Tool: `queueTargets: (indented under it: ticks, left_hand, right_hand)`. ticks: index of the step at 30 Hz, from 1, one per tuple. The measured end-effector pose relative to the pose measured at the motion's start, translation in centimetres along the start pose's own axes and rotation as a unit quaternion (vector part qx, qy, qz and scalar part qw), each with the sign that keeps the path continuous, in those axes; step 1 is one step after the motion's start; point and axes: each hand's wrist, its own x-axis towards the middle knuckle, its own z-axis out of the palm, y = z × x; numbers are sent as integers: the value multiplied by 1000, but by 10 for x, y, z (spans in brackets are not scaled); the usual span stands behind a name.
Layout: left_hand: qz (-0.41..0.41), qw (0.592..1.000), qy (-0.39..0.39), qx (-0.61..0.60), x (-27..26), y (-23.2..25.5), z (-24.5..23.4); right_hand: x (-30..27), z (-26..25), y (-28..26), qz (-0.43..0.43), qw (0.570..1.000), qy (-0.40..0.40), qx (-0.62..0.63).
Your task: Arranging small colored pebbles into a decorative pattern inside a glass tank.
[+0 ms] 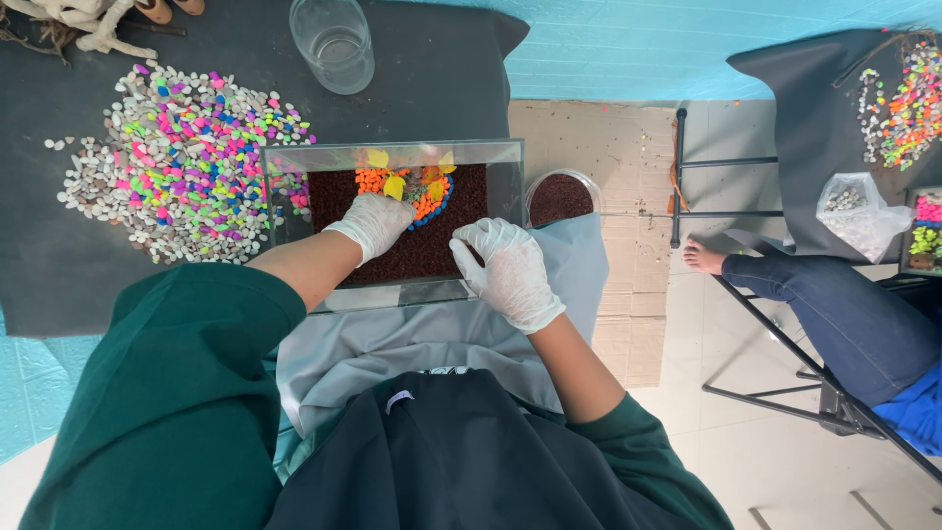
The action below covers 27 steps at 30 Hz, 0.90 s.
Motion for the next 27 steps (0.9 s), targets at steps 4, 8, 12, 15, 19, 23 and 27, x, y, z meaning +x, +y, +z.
queueTargets:
  ticks: [4, 8, 12, 15, 19, 23, 27]
  left_hand:
    - [1, 996, -77, -45, 4, -8, -39]
    - [-6, 996, -48, -79, 1, -6, 8]
    - [-26, 994, -52, -87, 4, -7, 33]
    - [-28, 994, -64, -89, 6, -9, 5]
    - [-32, 987, -87, -131, 9, -13, -26]
    - [-40, 991, -59, -114, 7, -8, 9]
    - [-37, 991, -71, -110, 9, -10, 1]
  right_hand:
    - [0, 0, 0, -5, 1000, 5, -2]
    - [-1, 1, 0, -5, 1000, 6, -9]
    - [-2, 3, 1, -3, 1000, 6, -10]
    - [-3, 4, 1, 0, 1000, 7, -4]
    - [-2, 2, -1, 7, 1000, 2, 4]
    - [-5, 5, 2, 8, 1000, -3, -5]
    - [-4, 4, 1, 8, 1000, -4, -5]
